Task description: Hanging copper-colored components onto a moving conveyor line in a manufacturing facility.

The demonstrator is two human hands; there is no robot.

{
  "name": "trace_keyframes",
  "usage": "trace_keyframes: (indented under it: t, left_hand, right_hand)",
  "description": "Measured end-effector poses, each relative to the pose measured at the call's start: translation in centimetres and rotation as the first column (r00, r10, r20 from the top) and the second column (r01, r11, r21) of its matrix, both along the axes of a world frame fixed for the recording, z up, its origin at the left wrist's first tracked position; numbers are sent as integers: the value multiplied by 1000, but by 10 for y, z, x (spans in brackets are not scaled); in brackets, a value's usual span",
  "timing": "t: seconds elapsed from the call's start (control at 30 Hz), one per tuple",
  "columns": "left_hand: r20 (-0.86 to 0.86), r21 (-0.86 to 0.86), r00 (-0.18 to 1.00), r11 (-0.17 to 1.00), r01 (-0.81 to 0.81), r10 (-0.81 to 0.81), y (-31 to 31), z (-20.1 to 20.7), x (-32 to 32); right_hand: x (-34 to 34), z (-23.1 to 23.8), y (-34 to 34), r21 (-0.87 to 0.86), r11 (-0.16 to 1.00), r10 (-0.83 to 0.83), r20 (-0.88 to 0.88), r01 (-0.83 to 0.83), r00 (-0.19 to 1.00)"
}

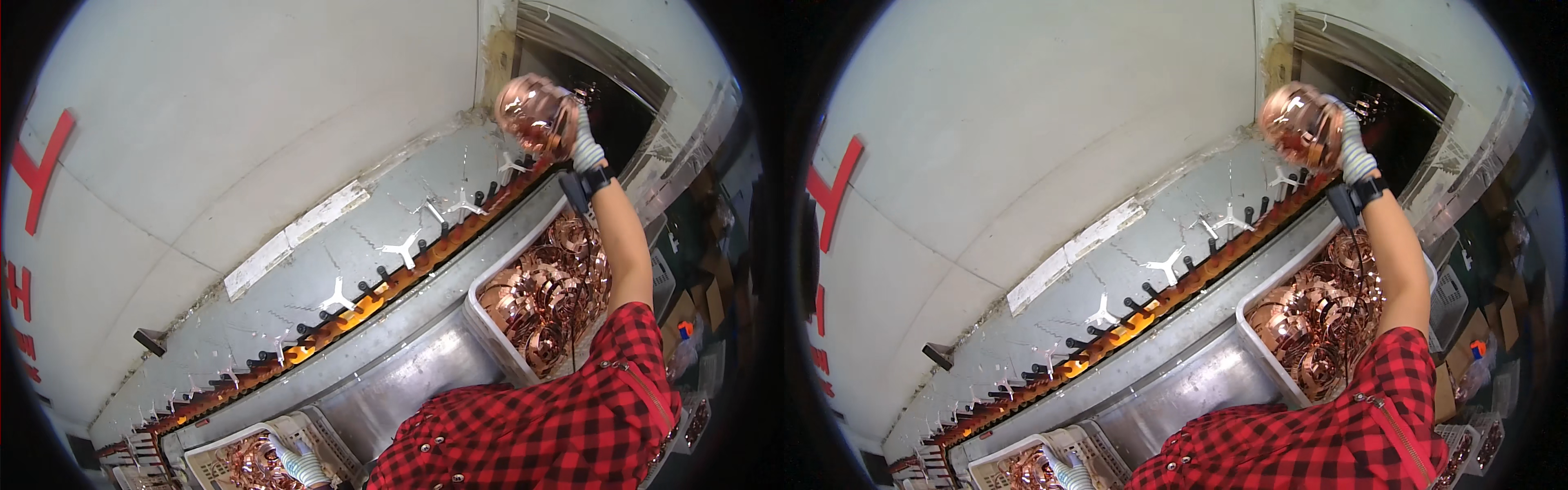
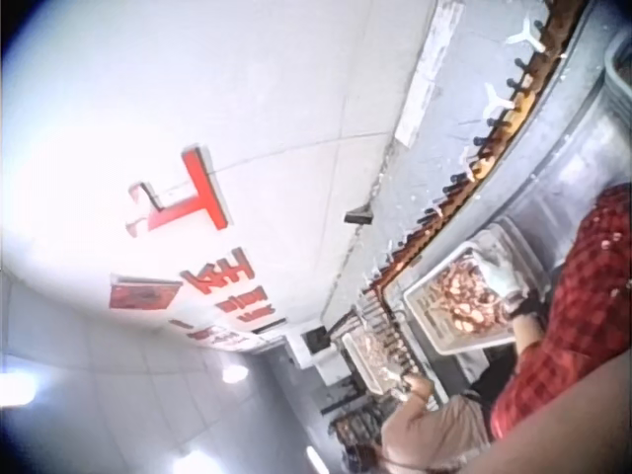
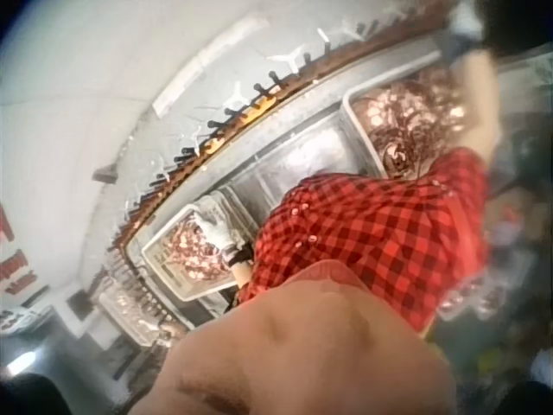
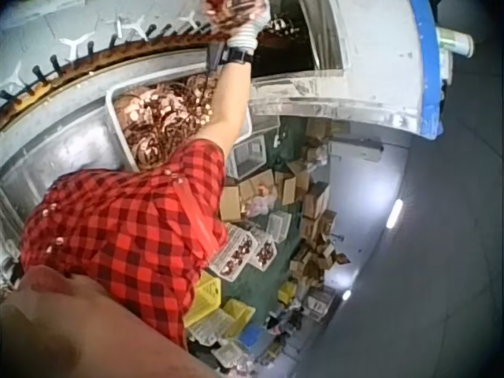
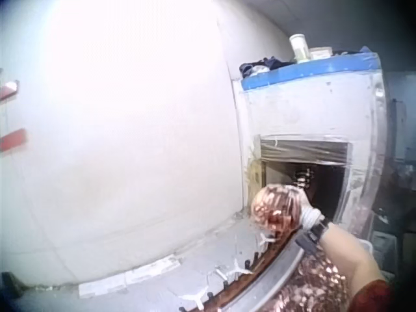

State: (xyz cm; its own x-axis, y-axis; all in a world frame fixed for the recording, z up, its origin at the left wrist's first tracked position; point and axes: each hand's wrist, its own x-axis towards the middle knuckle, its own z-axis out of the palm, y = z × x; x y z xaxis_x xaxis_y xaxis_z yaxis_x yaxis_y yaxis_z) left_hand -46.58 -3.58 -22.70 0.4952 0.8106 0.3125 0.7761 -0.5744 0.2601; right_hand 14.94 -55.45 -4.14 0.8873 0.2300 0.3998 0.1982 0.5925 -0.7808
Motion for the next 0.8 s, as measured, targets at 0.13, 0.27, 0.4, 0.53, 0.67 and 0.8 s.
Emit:
trace_keyframes:
  t: [0.13,0.27,0.4,0.53,0.67,0.8]
  left_hand:
    - [55,2,997,999,45,-45,4,-6,6]
    - [23,49,999,998,25,-27,8,-13,-3]
    - [43,-18,999,999,33,-32,5,-5,4]
    - [10,-15,999,999,-38,38,0,-4,-4]
    - [-38,-128,998,990,-60,55,6,-3,6]
    - [-7,-50,1000,999,-18,17,2,2,12]
  right_hand:
    - [64,-15,-59,51,930,-328,-323,363,888]
    - [103,-97,-64,-418,794,-579,-303,441,757]
    - [99,-130,-57,-826,84,-526,438,558,729]
    - [5,-28,39,-238,901,-415,-225,364,881]
    - [-41,41,7,-64,971,-211,231,231,950]
    - [-2,31,-21,-1,836,-545,120,549,830]
